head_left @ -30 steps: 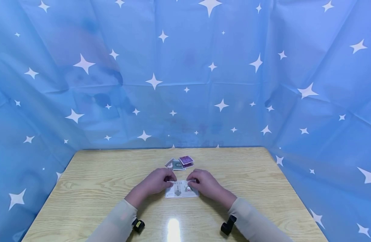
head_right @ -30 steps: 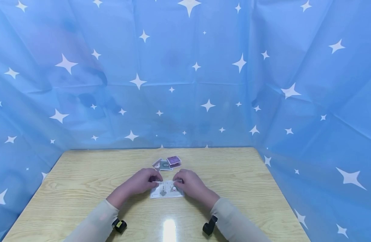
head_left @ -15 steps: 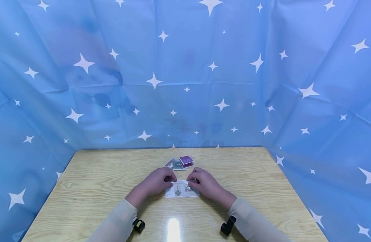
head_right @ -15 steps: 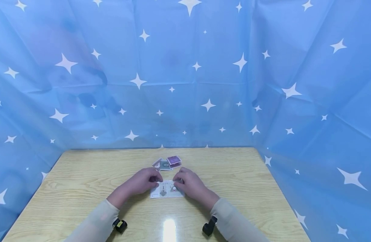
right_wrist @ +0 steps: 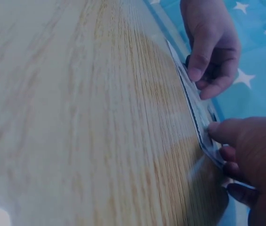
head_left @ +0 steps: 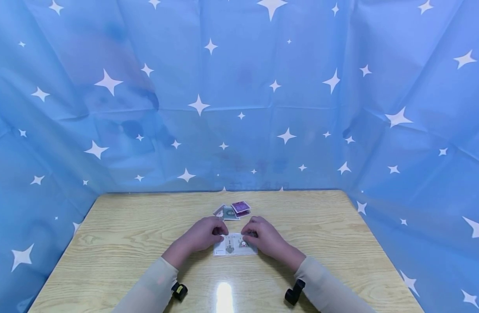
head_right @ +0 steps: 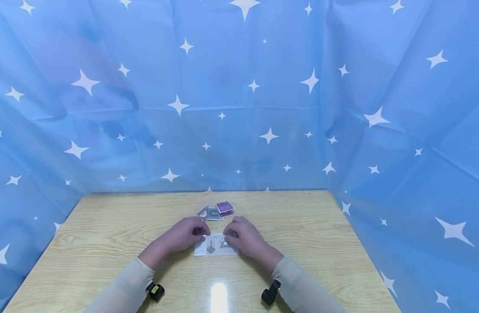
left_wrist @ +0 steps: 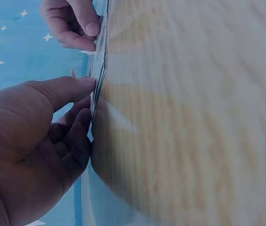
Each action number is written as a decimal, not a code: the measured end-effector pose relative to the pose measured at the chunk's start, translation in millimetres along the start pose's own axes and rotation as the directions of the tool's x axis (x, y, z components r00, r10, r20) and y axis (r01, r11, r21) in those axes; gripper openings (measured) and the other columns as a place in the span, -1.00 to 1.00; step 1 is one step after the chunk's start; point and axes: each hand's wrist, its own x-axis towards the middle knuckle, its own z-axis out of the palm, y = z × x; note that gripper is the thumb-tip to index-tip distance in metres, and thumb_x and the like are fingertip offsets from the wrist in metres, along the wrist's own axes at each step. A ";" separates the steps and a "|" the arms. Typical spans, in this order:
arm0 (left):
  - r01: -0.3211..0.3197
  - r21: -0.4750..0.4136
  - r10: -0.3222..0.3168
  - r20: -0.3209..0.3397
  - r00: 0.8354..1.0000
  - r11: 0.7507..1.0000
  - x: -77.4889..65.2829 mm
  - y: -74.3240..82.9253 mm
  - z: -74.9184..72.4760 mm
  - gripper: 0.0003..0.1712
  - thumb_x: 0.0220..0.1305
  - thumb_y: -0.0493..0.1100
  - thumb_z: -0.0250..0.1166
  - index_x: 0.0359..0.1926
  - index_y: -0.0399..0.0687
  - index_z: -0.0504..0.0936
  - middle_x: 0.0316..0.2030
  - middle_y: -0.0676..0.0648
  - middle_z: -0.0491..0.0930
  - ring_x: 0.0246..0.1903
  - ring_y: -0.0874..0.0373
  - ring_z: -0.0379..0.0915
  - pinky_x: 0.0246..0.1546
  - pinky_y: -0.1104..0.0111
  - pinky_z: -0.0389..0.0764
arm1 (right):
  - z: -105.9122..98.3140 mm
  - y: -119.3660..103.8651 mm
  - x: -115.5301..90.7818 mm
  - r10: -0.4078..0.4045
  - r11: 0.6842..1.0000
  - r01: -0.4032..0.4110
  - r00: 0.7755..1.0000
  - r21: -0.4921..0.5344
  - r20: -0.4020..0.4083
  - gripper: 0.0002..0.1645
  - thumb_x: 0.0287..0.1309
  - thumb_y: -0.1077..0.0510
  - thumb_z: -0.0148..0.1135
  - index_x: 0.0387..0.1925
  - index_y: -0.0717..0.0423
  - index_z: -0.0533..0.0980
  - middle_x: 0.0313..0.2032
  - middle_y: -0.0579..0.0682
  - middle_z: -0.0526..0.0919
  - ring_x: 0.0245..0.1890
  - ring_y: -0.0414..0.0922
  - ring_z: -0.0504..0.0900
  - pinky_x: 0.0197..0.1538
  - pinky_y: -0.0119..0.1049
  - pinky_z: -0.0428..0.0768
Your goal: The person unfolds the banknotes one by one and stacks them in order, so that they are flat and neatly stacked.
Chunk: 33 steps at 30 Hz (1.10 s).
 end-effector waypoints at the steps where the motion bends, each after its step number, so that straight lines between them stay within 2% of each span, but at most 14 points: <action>1: -0.001 -0.002 0.001 -0.001 1.000 1.000 -0.1 0.4 -0.1 -0.80 0.41 -0.38 0.47 -0.07 0.00 0.83 -0.18 0.10 0.70 -0.17 0.22 0.59 -0.05 0.21 0.67 | -0.4 -0.2 -0.1 0.005 1.000 -0.005 1.000 0.002 0.003 -0.90 0.43 0.15 0.52 -0.08 -0.10 0.81 -0.16 -0.26 0.63 -0.11 -0.25 0.55 -0.04 -0.25 0.62; 9: 0.007 -0.003 -0.007 -0.006 1.000 1.000 0.4 0.8 0.0 -0.82 0.40 -0.35 0.48 -0.07 -0.01 0.81 -0.21 0.09 0.70 -0.19 0.24 0.57 -0.07 0.23 0.67 | -2.1 -1.4 -1.7 0.018 1.000 -0.018 1.000 0.009 -0.006 -0.90 0.43 0.14 0.51 -0.08 -0.11 0.81 -0.16 -0.27 0.64 -0.10 -0.25 0.56 -0.03 -0.25 0.62; 15: 0.021 0.008 -0.021 -0.057 0.998 1.000 0.9 3.5 -1.4 -0.87 0.44 -0.30 0.47 -0.08 0.00 0.80 -0.27 0.16 0.65 -0.24 0.26 0.55 -0.12 0.26 0.66 | -5.7 -1.9 -0.8 0.084 0.993 -0.077 0.993 0.084 -0.081 -0.93 0.40 0.18 0.51 -0.15 -0.07 0.79 -0.22 -0.28 0.62 -0.16 -0.25 0.58 -0.04 -0.26 0.66; 19: 0.041 0.008 -0.040 -0.112 0.993 0.999 2.8 6.2 -4.9 -0.92 0.48 -0.26 0.44 -0.09 -0.01 0.80 -0.28 0.15 0.65 -0.28 0.26 0.55 -0.17 0.26 0.66 | -10.8 0.1 3.9 0.138 0.983 -0.116 0.978 0.141 -0.156 -0.94 0.42 0.17 0.51 -0.22 -0.09 0.77 -0.28 -0.24 0.63 -0.24 -0.24 0.59 -0.11 -0.27 0.67; 24: 0.046 -0.040 -0.052 -0.165 0.985 0.998 8.7 7.9 -11.1 -0.90 0.47 -0.30 0.42 -0.07 -0.10 0.80 -0.29 0.12 0.64 -0.30 0.22 0.54 -0.21 0.28 0.65 | -18.5 2.1 10.6 0.230 0.958 -0.179 0.947 0.222 -0.227 -0.88 0.50 0.06 0.47 -0.26 -0.12 0.73 -0.30 -0.19 0.65 -0.29 -0.17 0.60 -0.21 -0.25 0.64; 28: 0.055 -0.064 -0.066 -0.182 0.981 0.996 16.1 8.8 -14.3 -0.92 0.50 -0.30 0.40 -0.08 -0.10 0.79 -0.27 0.11 0.65 -0.28 0.21 0.54 -0.19 0.30 0.66 | -21.9 7.1 20.2 0.273 0.941 -0.203 0.927 0.270 -0.257 -0.88 0.50 0.06 0.47 -0.23 -0.05 0.72 -0.30 -0.13 0.67 -0.31 -0.13 0.60 -0.24 -0.24 0.63; 33: 0.077 -0.079 -0.092 -0.209 0.974 0.994 30.1 8.5 -15.5 -0.92 0.53 -0.27 0.39 -0.06 -0.10 0.79 -0.24 0.09 0.65 -0.25 0.20 0.55 -0.15 0.28 0.67 | -22.7 14.1 33.7 0.305 0.928 -0.229 0.920 0.293 -0.247 -0.89 0.47 0.11 0.48 -0.13 0.04 0.70 -0.27 -0.09 0.67 -0.29 -0.13 0.60 -0.23 -0.23 0.62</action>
